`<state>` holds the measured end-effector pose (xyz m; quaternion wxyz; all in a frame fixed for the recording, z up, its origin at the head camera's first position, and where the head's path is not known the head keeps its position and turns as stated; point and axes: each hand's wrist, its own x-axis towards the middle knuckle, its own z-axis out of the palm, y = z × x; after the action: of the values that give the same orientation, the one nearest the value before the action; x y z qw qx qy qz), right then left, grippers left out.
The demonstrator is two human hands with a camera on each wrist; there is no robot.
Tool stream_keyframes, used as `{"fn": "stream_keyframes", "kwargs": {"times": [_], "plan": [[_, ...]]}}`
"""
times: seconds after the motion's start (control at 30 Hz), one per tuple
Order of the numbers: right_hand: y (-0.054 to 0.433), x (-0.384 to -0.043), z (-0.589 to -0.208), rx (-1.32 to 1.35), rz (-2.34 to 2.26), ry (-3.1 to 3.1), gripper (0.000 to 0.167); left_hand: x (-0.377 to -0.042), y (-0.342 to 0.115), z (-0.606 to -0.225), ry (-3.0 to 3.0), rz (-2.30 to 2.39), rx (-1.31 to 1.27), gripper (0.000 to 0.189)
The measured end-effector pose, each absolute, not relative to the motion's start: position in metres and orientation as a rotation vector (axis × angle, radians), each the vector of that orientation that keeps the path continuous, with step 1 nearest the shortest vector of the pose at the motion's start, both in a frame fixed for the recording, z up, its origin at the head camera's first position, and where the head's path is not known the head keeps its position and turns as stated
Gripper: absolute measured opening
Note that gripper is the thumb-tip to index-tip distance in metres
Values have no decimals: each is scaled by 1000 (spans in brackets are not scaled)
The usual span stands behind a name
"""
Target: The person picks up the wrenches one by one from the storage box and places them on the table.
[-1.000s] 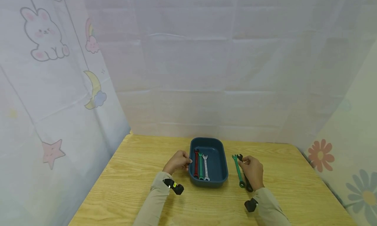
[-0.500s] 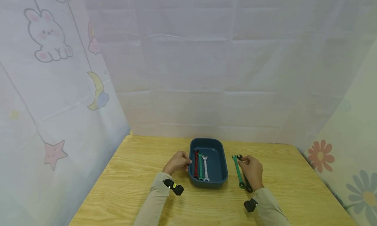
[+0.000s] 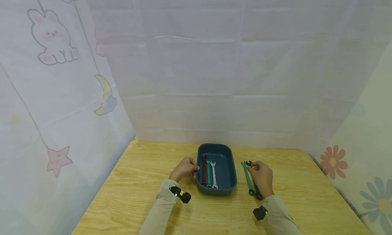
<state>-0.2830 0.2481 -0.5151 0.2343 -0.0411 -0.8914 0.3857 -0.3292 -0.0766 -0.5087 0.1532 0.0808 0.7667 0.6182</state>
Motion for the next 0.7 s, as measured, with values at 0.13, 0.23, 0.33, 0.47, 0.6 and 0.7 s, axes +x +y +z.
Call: {"fn": "stream_keyframes", "kwargs": {"times": [0.13,0.23,0.33,0.47,0.6,0.7], "plan": [[247,-280,-513,-99,1067,-2433,18,-328,-76,-508,2209,1765,234,16],[246,-279,-512,-98,1070,-2430,18,-328,-76,-509,2212,1765,231,15],[245,-278,-511,-104,1076,-2427,18,-328,-76,-510,2214,1771,230,11],[243,-278,-511,-115,1078,-2422,16,-327,-75,-510,2214,1775,230,10],[241,-278,-510,-112,1090,-2413,15,-326,-75,-509,2220,1777,234,11],[241,-277,-510,-113,1110,-2413,15,-327,-75,-510,2226,1777,233,11]]}}
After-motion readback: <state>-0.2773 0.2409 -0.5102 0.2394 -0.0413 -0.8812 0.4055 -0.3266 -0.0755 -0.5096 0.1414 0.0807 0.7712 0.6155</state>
